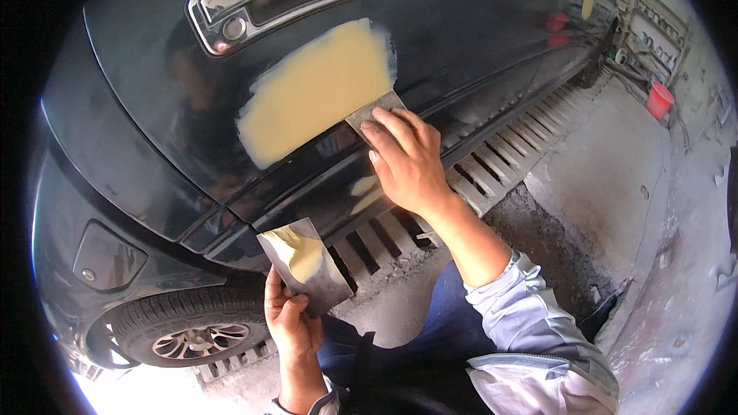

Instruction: The person scoops a beige paste from a bucket onto a metal sheet, spreads it with a putty knife, and applies it to a black car door. The person repeatedly smooths the paste on the door surface using the putty knife.

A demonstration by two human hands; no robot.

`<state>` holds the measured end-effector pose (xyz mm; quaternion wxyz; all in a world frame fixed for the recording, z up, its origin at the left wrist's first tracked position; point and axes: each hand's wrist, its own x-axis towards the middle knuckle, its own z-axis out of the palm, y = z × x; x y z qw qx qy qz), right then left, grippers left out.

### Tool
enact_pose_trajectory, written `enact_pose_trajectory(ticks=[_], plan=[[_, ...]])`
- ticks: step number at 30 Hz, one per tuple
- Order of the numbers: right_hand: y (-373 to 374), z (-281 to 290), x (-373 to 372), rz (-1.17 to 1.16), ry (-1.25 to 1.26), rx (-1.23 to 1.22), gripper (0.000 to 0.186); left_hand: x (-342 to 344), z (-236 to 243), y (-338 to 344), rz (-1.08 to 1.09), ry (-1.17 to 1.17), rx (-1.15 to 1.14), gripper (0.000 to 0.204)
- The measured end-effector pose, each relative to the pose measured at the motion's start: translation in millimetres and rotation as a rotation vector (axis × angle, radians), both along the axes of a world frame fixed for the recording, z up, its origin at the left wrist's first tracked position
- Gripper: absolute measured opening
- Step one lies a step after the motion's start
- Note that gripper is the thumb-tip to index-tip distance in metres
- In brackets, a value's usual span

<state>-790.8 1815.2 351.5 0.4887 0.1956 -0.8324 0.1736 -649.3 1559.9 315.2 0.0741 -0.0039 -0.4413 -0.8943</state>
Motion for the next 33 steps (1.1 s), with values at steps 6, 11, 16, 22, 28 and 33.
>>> enact_pose_trajectory(ticks=[6,11,16,22,28,33], plan=[[15.2,32.7,15.5,-0.067,0.053,-0.055,0.041,0.6,8.2,5.1,-0.013,-0.004,-0.011,0.069],[27.0,81.3,-2.4,-0.082,0.096,0.003,0.041,-1.0,7.0,4.8,0.021,-0.043,-0.014,0.068],[24.8,89.1,-13.9,-0.084,0.112,0.037,0.041,-4.1,8.0,7.2,0.024,-0.030,-0.001,0.068],[17.4,52.3,-8.7,-0.042,0.051,-0.026,0.045,-9.1,2.6,1.2,-0.011,-0.005,-0.074,0.071],[18.8,15.9,-6.8,-0.015,0.031,-0.043,0.043,-11.6,16.2,15.6,0.009,-0.006,0.014,0.069],[22.7,8.8,6.6,-0.040,-0.035,-0.018,0.047,-13.1,10.6,12.3,0.002,0.014,0.011,0.069]])
